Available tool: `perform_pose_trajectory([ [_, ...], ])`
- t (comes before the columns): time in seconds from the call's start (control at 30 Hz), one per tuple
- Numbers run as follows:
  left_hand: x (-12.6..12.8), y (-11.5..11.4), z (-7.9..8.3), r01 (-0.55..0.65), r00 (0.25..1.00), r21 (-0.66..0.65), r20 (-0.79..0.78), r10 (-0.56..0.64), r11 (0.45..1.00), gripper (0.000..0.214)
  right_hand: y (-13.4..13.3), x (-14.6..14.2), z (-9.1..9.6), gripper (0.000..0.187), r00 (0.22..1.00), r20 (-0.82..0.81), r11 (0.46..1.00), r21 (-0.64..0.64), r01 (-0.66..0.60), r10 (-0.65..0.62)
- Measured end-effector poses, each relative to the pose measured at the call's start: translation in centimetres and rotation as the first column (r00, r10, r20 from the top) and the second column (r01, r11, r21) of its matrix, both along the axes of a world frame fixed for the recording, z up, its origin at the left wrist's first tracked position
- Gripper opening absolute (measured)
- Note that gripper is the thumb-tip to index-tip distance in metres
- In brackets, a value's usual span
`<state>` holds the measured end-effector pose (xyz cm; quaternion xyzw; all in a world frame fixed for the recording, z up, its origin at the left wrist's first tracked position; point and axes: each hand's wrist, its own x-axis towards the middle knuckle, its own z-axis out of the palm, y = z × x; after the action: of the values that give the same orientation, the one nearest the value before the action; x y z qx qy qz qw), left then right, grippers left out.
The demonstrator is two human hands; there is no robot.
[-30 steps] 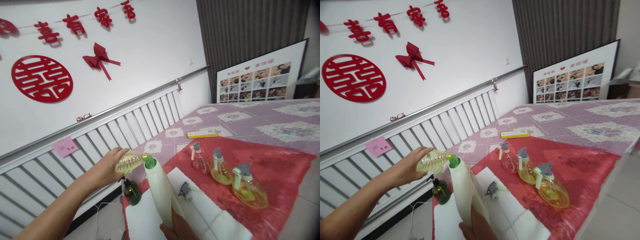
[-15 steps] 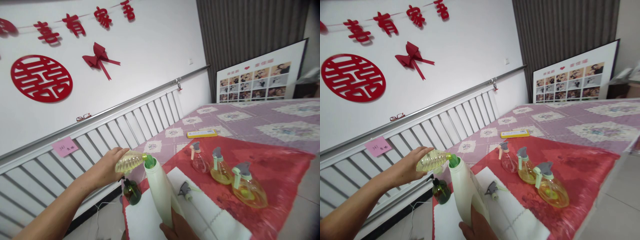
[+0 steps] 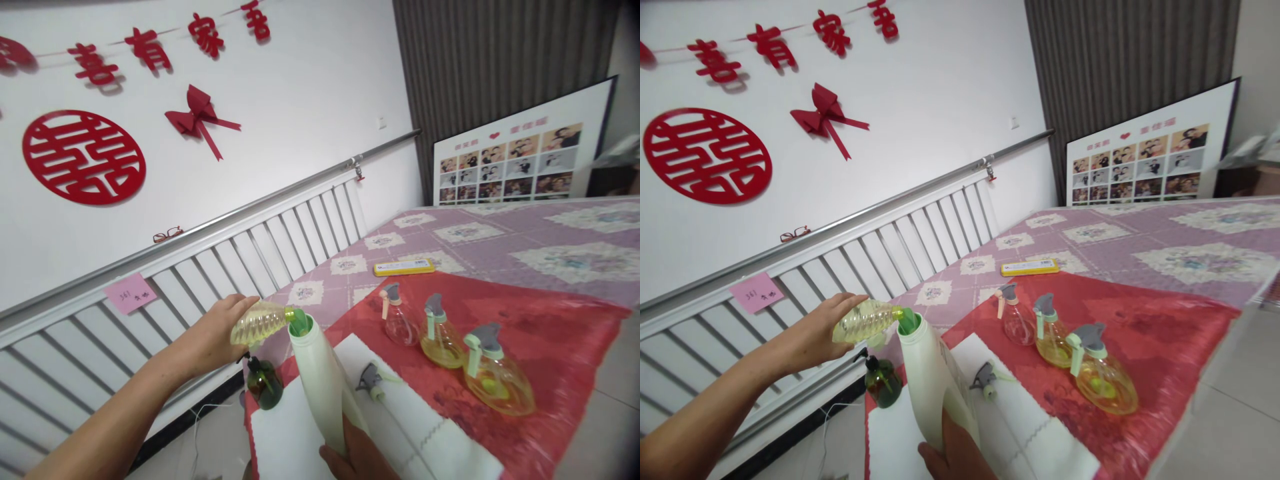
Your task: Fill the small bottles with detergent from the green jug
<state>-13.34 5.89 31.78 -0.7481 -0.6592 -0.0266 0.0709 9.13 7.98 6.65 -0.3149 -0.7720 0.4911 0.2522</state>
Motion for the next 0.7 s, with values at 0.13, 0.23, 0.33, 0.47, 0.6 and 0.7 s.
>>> perform_pose_trajectory([
  [0.13,0.2,-0.1,0.1,0.002,1.000,-0.002,0.002,-0.002,1.000,0.074,0.2,-0.2,-0.8,0.055,1.000,-0.008,1.000,0.013,0.008,-0.008],
  [0.23,0.2,-0.1,0.2,-0.006,1.000,-0.011,-0.003,0.006,1.000,0.075,0.2,-0.2,-0.9,0.057,1.000,-0.010,1.000,0.007,0.003,-0.003],
  [0.33,0.1,-0.1,0.1,-0.004,1.000,-0.014,-0.015,0.004,1.000,0.075,0.2,-0.1,-0.8,0.059,1.000,-0.020,1.000,-0.005,0.000,0.000],
  [0.47,-0.2,0.1,0.0,0.018,1.000,-0.008,-0.016,-0.019,1.000,0.075,0.1,-0.2,-0.7,0.060,1.000,-0.013,1.000,-0.008,-0.002,0.002],
  [0.6,-0.3,0.1,-0.1,0.022,0.999,-0.009,-0.034,-0.022,1.000,0.076,0.1,0.0,-0.3,0.062,1.000,-0.003,1.000,0.002,-0.008,0.008],
  [0.7,-0.1,0.1,0.0,0.003,0.999,-0.014,-0.036,-0.004,1.000,0.076,0.0,0.1,0.2,0.061,1.000,0.005,1.000,0.002,-0.016,0.016],
])
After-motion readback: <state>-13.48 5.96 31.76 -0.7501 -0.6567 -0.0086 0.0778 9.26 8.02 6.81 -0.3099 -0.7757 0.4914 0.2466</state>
